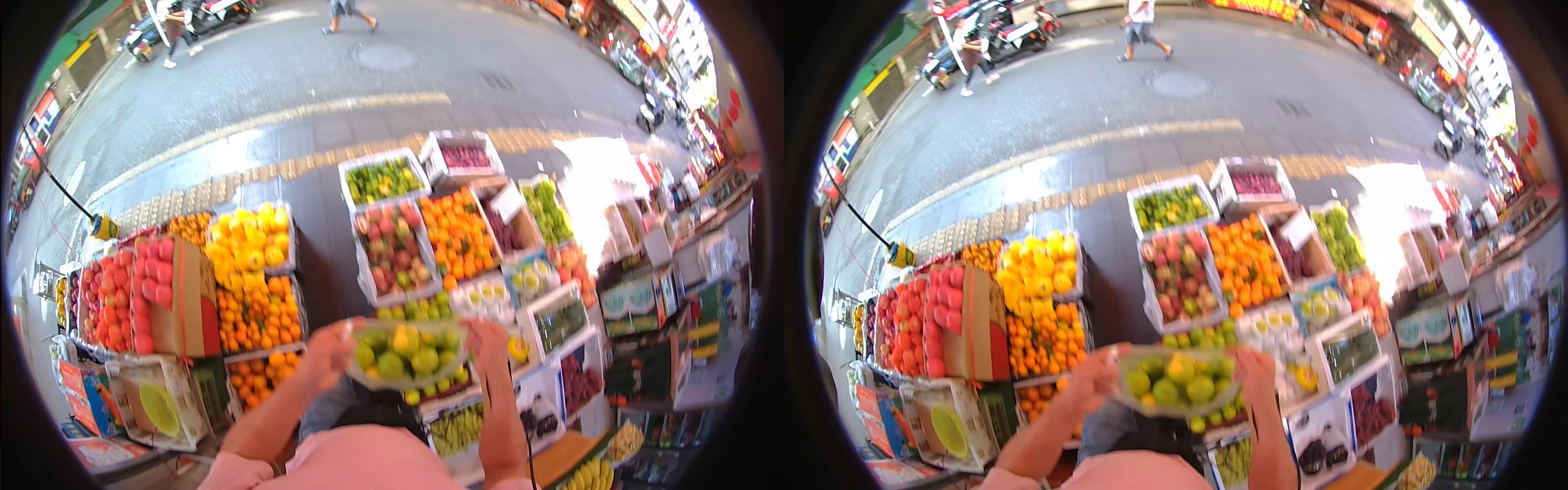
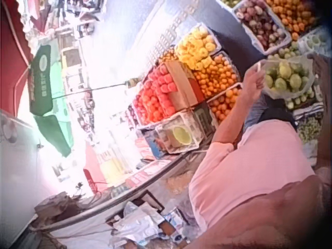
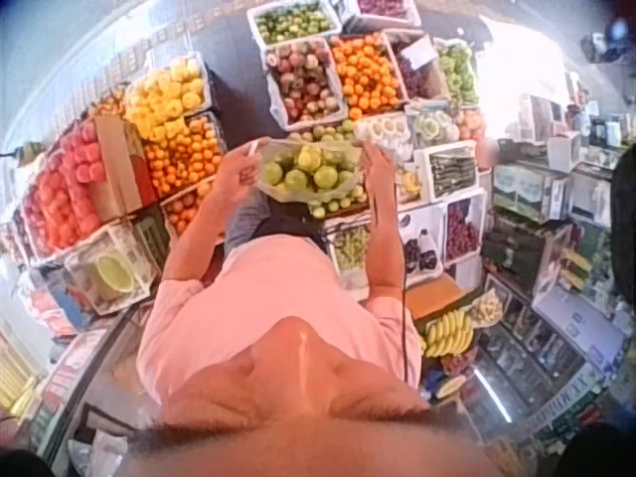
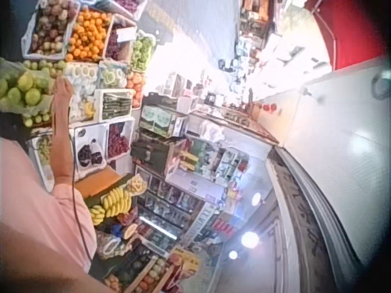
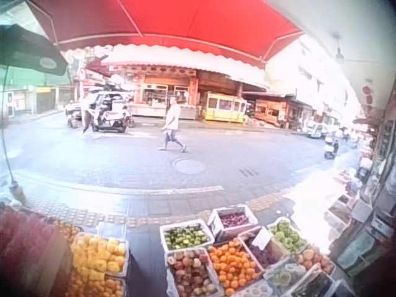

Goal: The person selects green limes from a fruit stall, places them into a plastic bag, weighs the bag on a digital scale, and then ties the bag closed. The person repeats the process with a second batch of limes.

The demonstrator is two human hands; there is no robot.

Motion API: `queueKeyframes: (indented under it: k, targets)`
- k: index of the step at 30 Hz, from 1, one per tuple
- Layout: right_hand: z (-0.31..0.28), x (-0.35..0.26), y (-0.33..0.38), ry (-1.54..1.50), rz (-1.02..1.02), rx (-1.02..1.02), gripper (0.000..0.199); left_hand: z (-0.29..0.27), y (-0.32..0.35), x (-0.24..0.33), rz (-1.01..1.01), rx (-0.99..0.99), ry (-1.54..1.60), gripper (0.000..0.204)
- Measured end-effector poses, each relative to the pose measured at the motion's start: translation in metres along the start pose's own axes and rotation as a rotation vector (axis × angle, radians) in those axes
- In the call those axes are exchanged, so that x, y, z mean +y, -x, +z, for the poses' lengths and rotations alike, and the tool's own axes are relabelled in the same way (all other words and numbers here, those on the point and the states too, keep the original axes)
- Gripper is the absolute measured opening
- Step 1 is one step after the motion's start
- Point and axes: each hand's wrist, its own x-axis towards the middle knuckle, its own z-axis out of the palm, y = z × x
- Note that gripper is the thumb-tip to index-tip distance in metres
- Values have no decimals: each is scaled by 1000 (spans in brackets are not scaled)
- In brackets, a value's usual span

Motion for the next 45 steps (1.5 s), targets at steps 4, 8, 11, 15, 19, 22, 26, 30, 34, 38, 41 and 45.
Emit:
queueKeyframes:
  k: [4, 8, 11, 15, 19, 22, 26, 30, 34, 38, 41, 45]
  targets:
    - [61, -18, -32, 110, -10, 58, 25, -8, -34, 61, -123, 84, -75, 45]
    - [151, -50, -86, 63, 146, 35, 28, -7, -84, 150, -216, 41, -259, 45]
    - [218, -84, -123, 105, 196, -52, 40, 16, -127, 209, 105, -50, -680, 47]
    - [316, -128, -194, -154, 119, -216, 43, 50, -181, 307, 337, -13, -1206, 35]
    - [402, -152, -298, -495, 277, -193, 37, 68, -242, 397, 479, 115, -1516, 25]
    - [448, -167, -386, -456, 84, -335, 39, 70, -300, 462, 607, 171, -1696, 23]
    - [495, -203, -517, -394, 121, -327, 39, 85, -350, 551, 1155, 147, -1943, 20]
    - [500, -221, -653, -675, 152, -184, 38, 70, -389, 632, 1264, 81, -1723, 19]
    - [453, -194, -772, -791, 249, -23, 41, -67, -474, 732, 824, 501, -1529, 25]
    - [440, -156, -850, -682, 197, 257, 40, -233, -553, 811, 268, 544, -1855, 31]
    - [460, -168, -890, -534, 165, 433, 37, -296, -622, 868, 185, 579, -1731, 32]
    - [483, -231, -954, -395, 127, 559, 32, -310, -742, 957, 61, 431, -1968, 32]
